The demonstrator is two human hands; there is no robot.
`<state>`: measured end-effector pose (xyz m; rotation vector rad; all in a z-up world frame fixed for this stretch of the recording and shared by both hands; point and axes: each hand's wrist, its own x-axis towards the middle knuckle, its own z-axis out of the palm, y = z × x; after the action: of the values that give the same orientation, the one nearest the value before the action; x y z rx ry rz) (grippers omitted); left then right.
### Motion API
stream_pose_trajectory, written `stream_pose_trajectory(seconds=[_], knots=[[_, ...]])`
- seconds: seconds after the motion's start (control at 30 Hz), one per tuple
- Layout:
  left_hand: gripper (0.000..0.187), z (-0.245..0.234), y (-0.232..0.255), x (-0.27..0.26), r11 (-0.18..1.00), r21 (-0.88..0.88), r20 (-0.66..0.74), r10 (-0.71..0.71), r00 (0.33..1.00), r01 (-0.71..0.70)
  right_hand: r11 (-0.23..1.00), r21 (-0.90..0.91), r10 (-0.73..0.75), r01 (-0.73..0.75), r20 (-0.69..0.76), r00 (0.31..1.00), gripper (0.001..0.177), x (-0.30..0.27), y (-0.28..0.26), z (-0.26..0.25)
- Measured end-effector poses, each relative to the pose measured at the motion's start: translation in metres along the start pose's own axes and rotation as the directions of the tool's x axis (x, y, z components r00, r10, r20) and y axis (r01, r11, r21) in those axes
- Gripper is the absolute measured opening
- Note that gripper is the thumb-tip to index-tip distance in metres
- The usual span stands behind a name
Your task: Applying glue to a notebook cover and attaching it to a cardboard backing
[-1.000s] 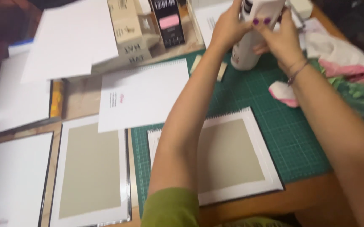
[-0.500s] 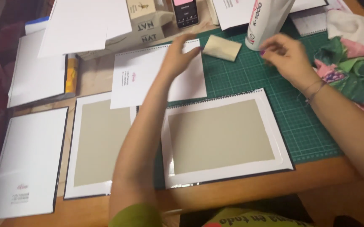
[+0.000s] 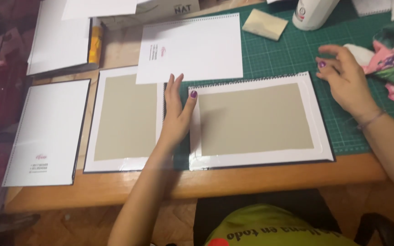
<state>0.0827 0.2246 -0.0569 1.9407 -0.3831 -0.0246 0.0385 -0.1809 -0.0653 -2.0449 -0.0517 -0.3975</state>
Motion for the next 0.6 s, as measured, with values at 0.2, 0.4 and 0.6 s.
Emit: stream_pose_trajectory(seconds=[0.2,0.4,0.6], knots=[[0.065,0.008,-0.01,-0.01,0.993,-0.058,-0.051,0.096,0.994,-0.099,0.997,0.068,0.025,-0.024,-0.012,1.0,0.049,-0.007,-0.01,0.013],[0.077,0.006,0.0,-0.006,0.793,-0.568,-0.022,-0.28,0.96,0.219,0.841,0.467,0.367,-0.273,-0.12,0.923,0.031,0.0,-0.003,0.006],[0.075,-0.002,-0.009,-0.004,0.635,-0.744,-0.083,-0.401,0.912,0.211,0.416,0.879,0.607,-0.234,-0.077,0.791,0.023,0.007,0.029,-0.005]])
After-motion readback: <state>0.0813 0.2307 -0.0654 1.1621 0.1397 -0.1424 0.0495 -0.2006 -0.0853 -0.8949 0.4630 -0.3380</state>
